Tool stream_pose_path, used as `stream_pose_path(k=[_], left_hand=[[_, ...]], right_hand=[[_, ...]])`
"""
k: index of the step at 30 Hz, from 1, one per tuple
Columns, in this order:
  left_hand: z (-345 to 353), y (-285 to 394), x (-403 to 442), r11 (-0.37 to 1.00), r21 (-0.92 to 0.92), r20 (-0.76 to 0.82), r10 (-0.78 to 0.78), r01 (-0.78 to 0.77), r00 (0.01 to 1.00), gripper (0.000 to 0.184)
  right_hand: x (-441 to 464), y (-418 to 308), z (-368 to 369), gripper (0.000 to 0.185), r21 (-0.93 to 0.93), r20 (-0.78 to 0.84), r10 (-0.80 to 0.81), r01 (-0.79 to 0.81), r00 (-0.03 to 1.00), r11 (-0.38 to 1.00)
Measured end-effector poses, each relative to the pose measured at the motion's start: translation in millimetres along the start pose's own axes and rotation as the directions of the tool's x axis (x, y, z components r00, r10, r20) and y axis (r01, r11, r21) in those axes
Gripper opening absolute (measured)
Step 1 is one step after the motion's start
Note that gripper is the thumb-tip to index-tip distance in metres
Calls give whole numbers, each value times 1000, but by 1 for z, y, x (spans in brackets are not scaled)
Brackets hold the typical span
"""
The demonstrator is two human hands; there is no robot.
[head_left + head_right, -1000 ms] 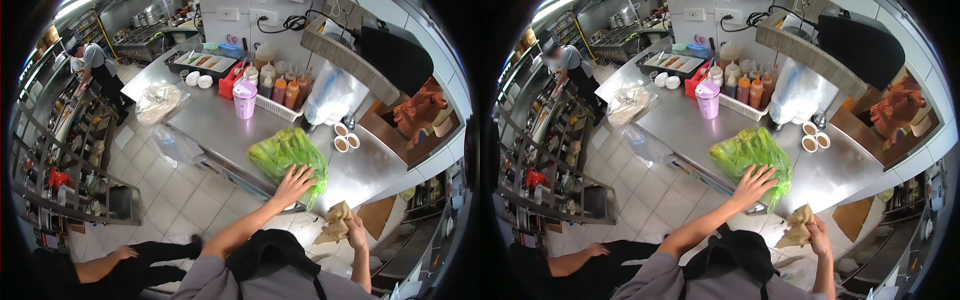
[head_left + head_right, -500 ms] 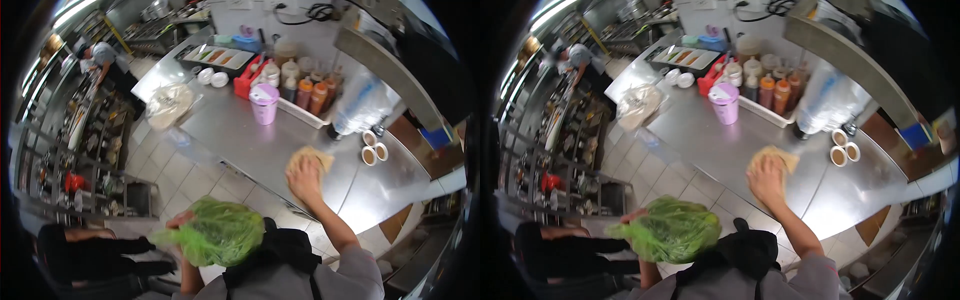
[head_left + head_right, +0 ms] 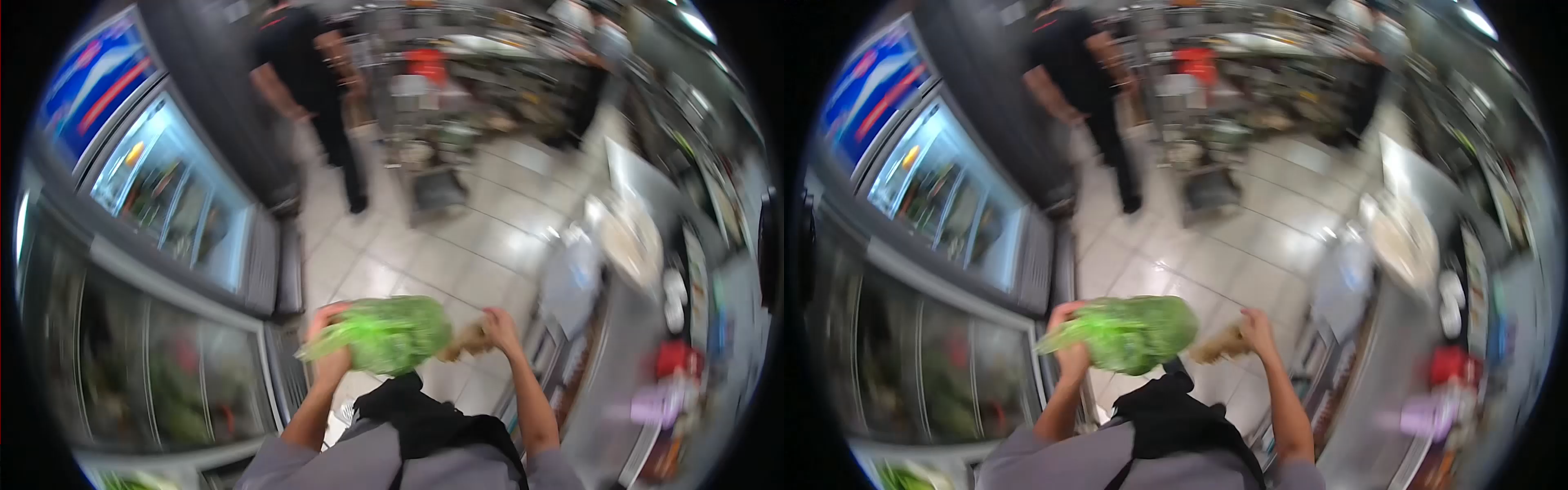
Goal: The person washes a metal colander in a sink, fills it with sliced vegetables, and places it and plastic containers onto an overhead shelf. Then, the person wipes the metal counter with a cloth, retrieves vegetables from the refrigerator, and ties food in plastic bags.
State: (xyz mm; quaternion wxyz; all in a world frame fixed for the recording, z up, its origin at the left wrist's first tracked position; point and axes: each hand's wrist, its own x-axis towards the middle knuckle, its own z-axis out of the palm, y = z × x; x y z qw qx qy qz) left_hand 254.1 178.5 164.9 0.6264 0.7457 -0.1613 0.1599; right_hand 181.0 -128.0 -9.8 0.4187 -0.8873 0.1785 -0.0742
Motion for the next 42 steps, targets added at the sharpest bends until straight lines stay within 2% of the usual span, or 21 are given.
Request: stream_pose_path(k=[2,4,6,8,9,11,13,14,17,19,21,23,24,26,27,28,31,35,38,41,42], left_hand=[[-16,-12,9,999,51,-16,-17,17,1000,14],[-32,-37,16,992,45,-71,-111,115,991,17],[-46,-50,26,981,166,-140,-80,103,987,13],[-61,-57,30,976,194,-192,-62,100,979,13],[-70,-60,32,972,214,-209,-48,93,977,13],[-88,-60,31,954,274,-299,-33,119,954,12],[-100,-61,29,932,319,-417,-26,173,909,13],[-108,-64,28,917,337,-468,-34,213,883,15],[-137,-67,30,896,339,-543,-63,287,837,18],[-158,-63,34,908,318,-598,-30,272,801,22],[-180,-57,41,921,307,-685,41,238,728,23],[-201,-56,50,889,382,-743,133,252,656,22],[-210,-52,57,861,439,-757,200,258,622,22],[-233,-41,81,851,441,-801,229,286,553,22],[-248,-36,99,815,505,-796,311,286,520,20],[-271,-40,117,683,638,-741,418,357,525,19],[-328,-29,181,570,705,-708,531,422,466,28],[-407,-14,263,456,664,-721,603,593,343,44],[-442,-3,306,447,582,-790,508,679,343,55],[-453,-1,340,431,494,-816,529,756,232,65],[-456,-3,346,432,497,-782,598,753,174,52]], right_hand=[[23,-38,23,35,306,215,-178,107,960,946],[32,-121,34,45,392,396,-280,115,874,913],[37,-195,58,50,305,309,-516,430,799,850],[57,-234,88,54,353,356,-612,504,706,788],[69,-246,106,55,424,452,-593,425,666,800],[91,-262,140,54,498,545,-628,389,555,775],[119,-270,180,51,571,532,-745,479,402,666],[125,-277,200,41,603,506,-763,468,402,646],[144,-317,232,33,659,609,-751,364,255,658],[156,-338,254,29,635,627,-743,397,236,662],[170,-358,276,28,600,605,-790,597,96,532],[182,-371,289,27,618,659,-749,616,-66,489],[193,-366,297,27,573,688,-718,686,-105,448],[225,-357,314,28,478,729,-666,814,-158,329],[239,-353,317,26,488,716,-679,814,-165,316],[253,-349,320,25,497,702,-691,813,-172,303],[285,-342,339,25,541,676,-708,790,-204,289],[303,-349,369,25,586,656,-713,762,-246,276],[315,-355,388,25,616,645,-712,740,-277,270],[324,-361,401,24,624,646,-710,730,-281,280],[327,-362,405,24,623,649,-710,728,-275,287]])
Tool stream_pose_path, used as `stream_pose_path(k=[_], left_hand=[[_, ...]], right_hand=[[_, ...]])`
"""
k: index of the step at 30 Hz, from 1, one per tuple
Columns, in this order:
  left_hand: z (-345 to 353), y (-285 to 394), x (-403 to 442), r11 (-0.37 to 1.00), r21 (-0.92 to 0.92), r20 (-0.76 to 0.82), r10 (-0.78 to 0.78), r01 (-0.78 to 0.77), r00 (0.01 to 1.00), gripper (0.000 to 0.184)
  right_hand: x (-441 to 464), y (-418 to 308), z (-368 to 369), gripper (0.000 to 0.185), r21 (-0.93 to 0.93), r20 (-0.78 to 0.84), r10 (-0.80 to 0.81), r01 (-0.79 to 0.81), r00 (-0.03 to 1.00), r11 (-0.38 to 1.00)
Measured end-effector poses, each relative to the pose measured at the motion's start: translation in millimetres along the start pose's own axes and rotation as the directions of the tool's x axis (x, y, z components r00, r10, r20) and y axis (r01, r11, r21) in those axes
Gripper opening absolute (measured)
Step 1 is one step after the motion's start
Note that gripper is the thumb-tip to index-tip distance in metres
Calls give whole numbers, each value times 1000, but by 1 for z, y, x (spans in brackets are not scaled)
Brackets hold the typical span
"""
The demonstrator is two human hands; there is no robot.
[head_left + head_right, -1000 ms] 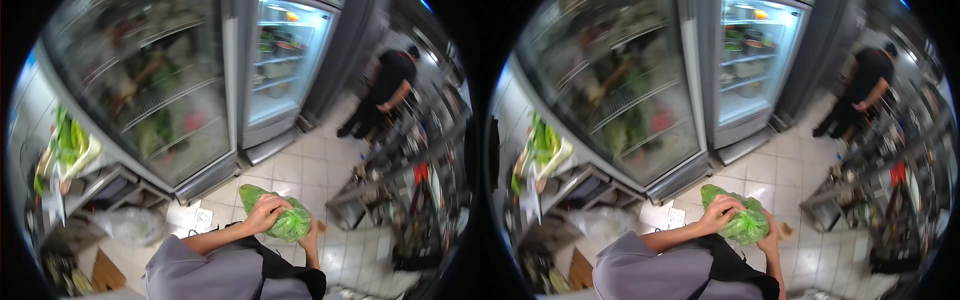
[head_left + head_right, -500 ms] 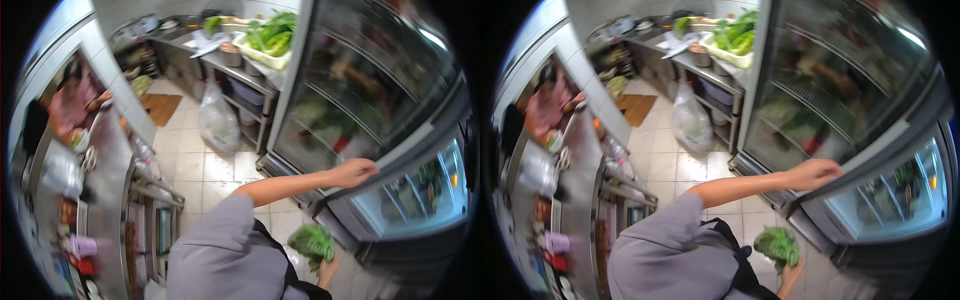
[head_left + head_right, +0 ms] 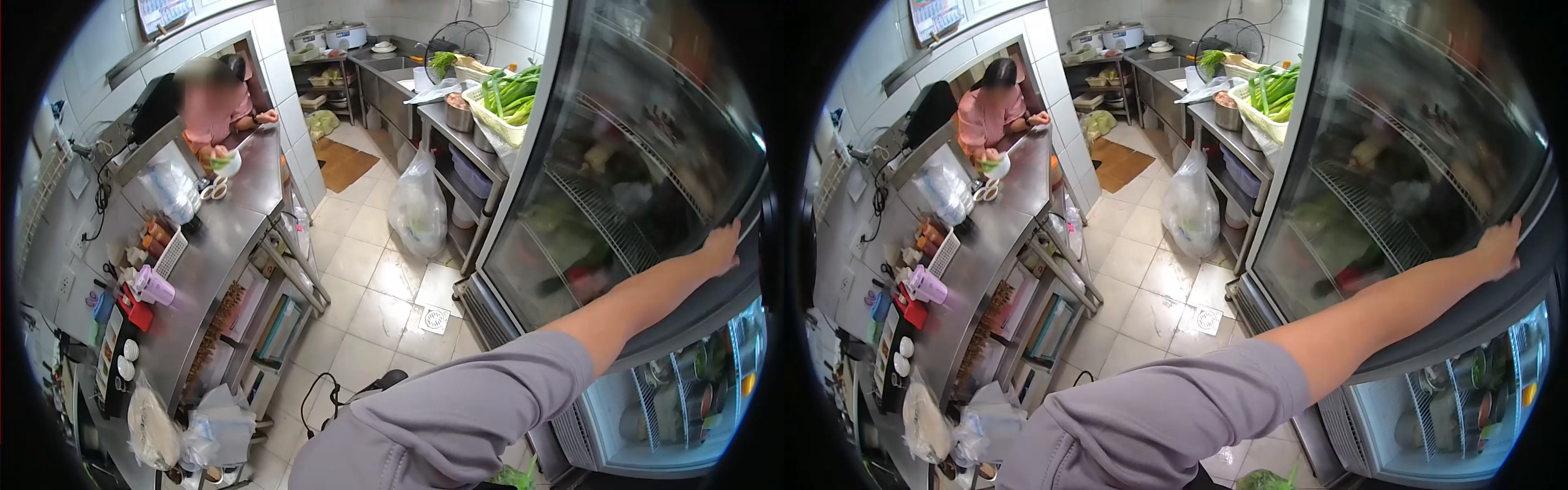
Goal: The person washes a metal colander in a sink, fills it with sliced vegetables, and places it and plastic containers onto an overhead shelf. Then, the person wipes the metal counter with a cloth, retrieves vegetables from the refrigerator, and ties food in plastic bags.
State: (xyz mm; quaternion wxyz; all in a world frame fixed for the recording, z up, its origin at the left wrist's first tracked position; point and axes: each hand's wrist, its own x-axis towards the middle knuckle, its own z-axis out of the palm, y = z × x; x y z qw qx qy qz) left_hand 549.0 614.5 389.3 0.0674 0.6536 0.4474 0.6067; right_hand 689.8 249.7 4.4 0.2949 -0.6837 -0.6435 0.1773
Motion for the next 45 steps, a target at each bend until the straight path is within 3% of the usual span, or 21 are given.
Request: stream_pose_path(k=[4,7,10,16,21,23,25,27,28,29,31,33,36,38,39,40,41,42,43,44,45], left_hand=[[42,-32,22,998,31,-201,67,-62,977,23],[33,-29,17,999,-19,-143,34,-37,989,17],[19,-22,5,993,-85,-221,63,-84,973,16],[-103,34,-74,927,-250,-89,264,-278,960,22],[-200,46,-134,922,-56,50,386,-384,921,31],[-240,47,-154,894,28,106,442,-446,891,30],[-282,53,-169,887,-2,139,458,-462,878,26],[-318,51,-188,883,-16,69,469,-469,880,30],[-327,42,-202,886,3,-80,463,-464,883,35],[-331,45,-220,953,-149,-225,226,-262,948,44],[-355,42,-236,967,-9,-303,241,-256,922,55],[-369,31,-250,982,45,-346,189,-185,919,56],[-389,36,-260,999,31,-389,-8,22,921,51],[-394,47,-258,989,147,-384,33,25,923,41],[-395,54,-258,979,202,-373,63,14,926,36],[-396,58,-257,972,235,-356,77,10,931,32],[-397,60,-256,968,250,-339,82,6,937,28],[-397,60,-254,975,220,-310,52,18,949,30],[-398,58,-253,984,174,-272,22,27,962,32],[-394,59,-254,982,188,-266,44,7,963,35],[-388,61,-254,980,197,-245,70,-21,967,37]], right_hand=[[8,11,-6,24,7,8,2,-2,1000,1000],[11,17,-8,24,0,4,-5,5,1000,1000],[15,28,-10,24,12,-31,-13,14,999,1000],[35,56,-37,24,90,-161,-17,32,987,995],[104,-57,-56,31,61,-98,127,-122,987,991],[143,-77,-53,35,344,-91,105,-68,990,936],[180,-109,-56,38,592,-70,171,-97,983,800],[215,-152,-60,40,883,129,248,-225,960,412],[233,-174,-56,37,961,102,205,-149,974,233],[253,-195,-49,34,996,69,160,-77,985,45],[295,-234,-31,33,968,68,127,-35,990,-248],[351,-260,1,38,936,84,210,-5,974,-352],[419,-290,35,48,988,36,477,-103,878,116],[453,-298,51,51,813,-78,548,-265,833,518],[456,-294,56,51,543,-167,426,-278,889,792],[453,-289,62,52,2,-219,181,-185,959,983],[438,-282,65,54,-378,-215,-27,-57,976,924],[420,-275,68,57,-499,-255,-142,-4,957,867],[397,-267,71,60,-412,-343,-158,3,926,911],[385,-251,87,50,110,-477,-13,74,879,991],[373,-236,104,44,555,-591,134,281,796,783]])
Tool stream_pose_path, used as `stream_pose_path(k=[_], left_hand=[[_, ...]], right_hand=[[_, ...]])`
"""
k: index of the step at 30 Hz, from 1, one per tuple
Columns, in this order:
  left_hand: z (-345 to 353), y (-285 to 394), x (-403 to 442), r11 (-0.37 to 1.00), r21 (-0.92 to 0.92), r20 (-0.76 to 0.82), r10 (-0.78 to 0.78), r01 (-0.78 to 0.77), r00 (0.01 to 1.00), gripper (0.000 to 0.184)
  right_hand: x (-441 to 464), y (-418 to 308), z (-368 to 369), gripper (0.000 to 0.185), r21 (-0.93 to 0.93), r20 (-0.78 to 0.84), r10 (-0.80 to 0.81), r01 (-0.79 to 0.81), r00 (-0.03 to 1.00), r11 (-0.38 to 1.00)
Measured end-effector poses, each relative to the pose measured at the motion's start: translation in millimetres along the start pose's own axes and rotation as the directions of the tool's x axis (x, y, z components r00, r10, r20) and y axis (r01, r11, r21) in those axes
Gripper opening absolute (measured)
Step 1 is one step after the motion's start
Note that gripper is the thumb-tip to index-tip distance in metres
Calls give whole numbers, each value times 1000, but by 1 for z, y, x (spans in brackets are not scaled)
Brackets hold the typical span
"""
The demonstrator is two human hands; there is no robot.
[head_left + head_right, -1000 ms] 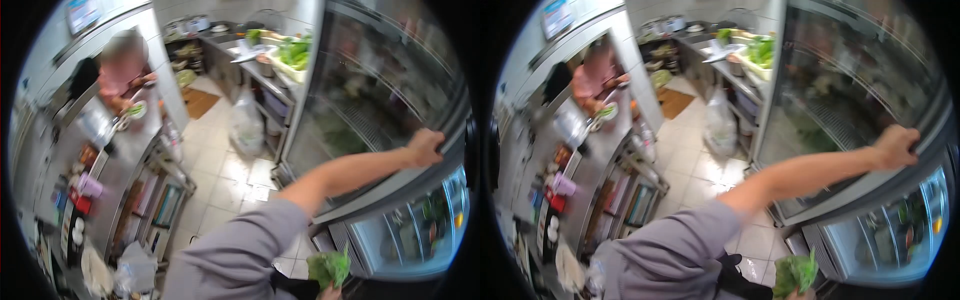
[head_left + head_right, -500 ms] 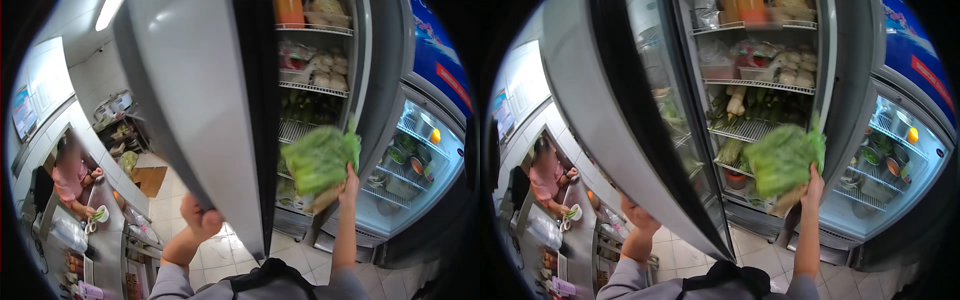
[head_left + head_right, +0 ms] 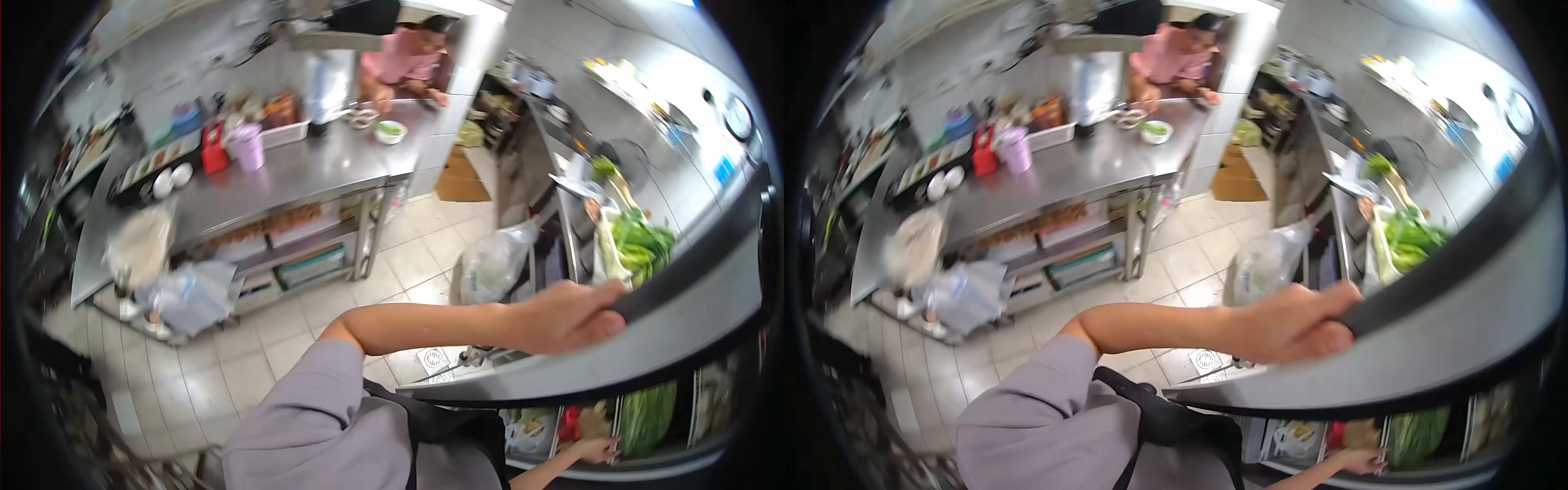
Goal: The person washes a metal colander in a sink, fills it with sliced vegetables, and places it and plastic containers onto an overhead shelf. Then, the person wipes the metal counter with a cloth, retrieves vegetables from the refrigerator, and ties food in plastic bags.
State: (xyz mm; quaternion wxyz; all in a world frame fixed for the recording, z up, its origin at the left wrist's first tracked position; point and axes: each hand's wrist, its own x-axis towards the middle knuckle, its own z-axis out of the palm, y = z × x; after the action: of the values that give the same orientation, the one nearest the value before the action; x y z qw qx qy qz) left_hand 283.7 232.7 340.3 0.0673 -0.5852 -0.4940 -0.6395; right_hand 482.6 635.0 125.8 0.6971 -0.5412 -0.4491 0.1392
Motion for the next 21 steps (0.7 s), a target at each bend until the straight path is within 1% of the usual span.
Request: stream_pose_path(k=[1,2,3,4,5,6,7,8,9,11,13,15,16,17,19,21], left_hand=[[3,-2,-1,1000,-6,-16,16,-16,1000,36],[10,-5,-3,999,-18,-21,26,-26,999,36],[16,-3,-3,999,-15,11,35,-35,999,35],[21,0,-2,999,-17,54,47,-46,997,34],[26,2,-1,996,-28,97,91,-89,991,34],[30,4,-3,993,-49,122,114,-109,986,35],[32,2,-4,989,-63,198,144,-134,970,33],[33,-1,-6,983,-85,269,180,-163,946,31],[34,-9,-12,976,9,308,206,-219,929,25],[22,-39,-35,997,-56,325,68,-53,943,21],[-2,-76,-71,984,3,283,-170,176,944,19],[-31,-118,-129,921,107,319,-390,376,864,20],[-43,-144,-167,887,104,365,-455,449,812,22],[-67,-137,-190,799,125,427,-578,588,695,23],[-100,-137,-249,694,220,392,-706,685,590,23],[-133,-132,-296,555,261,376,-812,790,446,25]], right_hand=[[-38,-4,-16,41,132,89,-133,121,987,984],[-63,1,-30,36,45,304,-142,135,942,990],[-81,58,-17,34,259,438,-220,113,872,959],[-99,116,-2,32,444,559,-292,18,776,896],[-128,132,-14,31,349,746,-244,-51,620,936],[-164,127,-31,31,128,896,-90,-58,436,990],[-192,115,-47,31,-6,958,10,-15,287,1000],[-214,109,-59,30,-80,984,73,35,162,996],[-235,105,-65,30,-114,992,110,66,68,991],[-270,105,-76,29,-163,982,172,121,-73,979],[-297,107,-85,28,-211,958,240,178,-159,961],[-321,110,-92,27,-269,932,310,217,-189,939],[-331,110,-93,27,-302,920,346,231,-183,925],[-341,112,-95,26,-336,906,384,250,-179,908],[-357,113,-98,25,-410,873,461,272,-159,870],[-372,113,-100,25,-474,839,525,282,-144,834]])
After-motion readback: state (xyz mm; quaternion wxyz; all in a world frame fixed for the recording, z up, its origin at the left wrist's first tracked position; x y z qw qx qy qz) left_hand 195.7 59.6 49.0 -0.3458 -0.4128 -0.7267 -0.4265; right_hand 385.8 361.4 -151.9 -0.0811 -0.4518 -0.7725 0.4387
